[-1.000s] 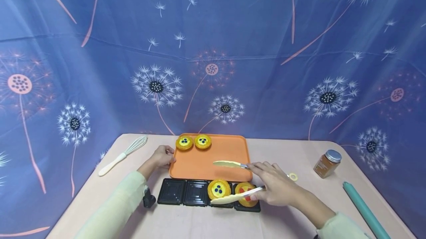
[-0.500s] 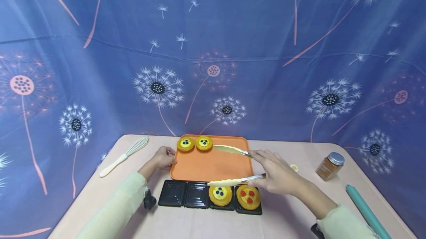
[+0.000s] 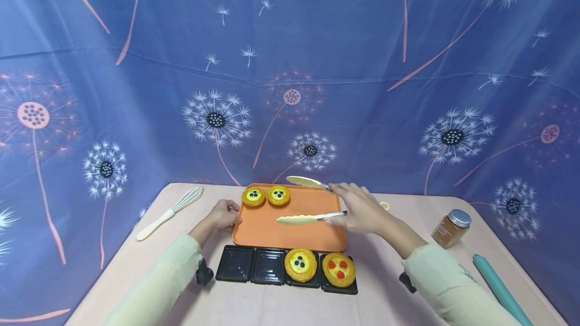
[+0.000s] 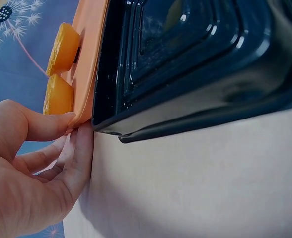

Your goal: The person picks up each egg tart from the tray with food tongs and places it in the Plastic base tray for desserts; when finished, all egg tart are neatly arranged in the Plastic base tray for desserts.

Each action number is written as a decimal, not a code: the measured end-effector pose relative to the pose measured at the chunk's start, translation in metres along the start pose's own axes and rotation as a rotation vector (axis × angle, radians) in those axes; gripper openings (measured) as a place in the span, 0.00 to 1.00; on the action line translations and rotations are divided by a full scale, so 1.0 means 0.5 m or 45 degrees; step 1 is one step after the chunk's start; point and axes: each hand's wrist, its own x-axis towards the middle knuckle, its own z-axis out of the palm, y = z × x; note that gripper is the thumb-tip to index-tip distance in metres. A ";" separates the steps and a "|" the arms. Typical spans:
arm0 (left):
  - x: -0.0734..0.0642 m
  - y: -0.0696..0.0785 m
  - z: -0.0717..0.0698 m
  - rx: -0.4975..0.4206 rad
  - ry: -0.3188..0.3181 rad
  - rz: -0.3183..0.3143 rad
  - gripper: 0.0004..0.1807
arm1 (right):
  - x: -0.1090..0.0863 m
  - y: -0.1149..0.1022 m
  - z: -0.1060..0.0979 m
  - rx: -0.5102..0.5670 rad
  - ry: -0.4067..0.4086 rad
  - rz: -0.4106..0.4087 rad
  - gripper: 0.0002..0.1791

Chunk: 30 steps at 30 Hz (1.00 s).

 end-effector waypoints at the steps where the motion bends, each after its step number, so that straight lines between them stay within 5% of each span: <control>1: 0.000 -0.001 -0.001 0.002 0.001 0.000 0.13 | 0.009 0.001 0.003 0.004 -0.007 0.004 0.49; 12: -0.003 -0.001 -0.002 0.028 0.010 0.018 0.15 | 0.083 0.009 0.040 0.009 -0.088 0.076 0.50; 30: -0.005 0.005 -0.003 0.018 0.014 0.006 0.14 | 0.126 0.039 0.144 -0.001 -0.092 0.174 0.48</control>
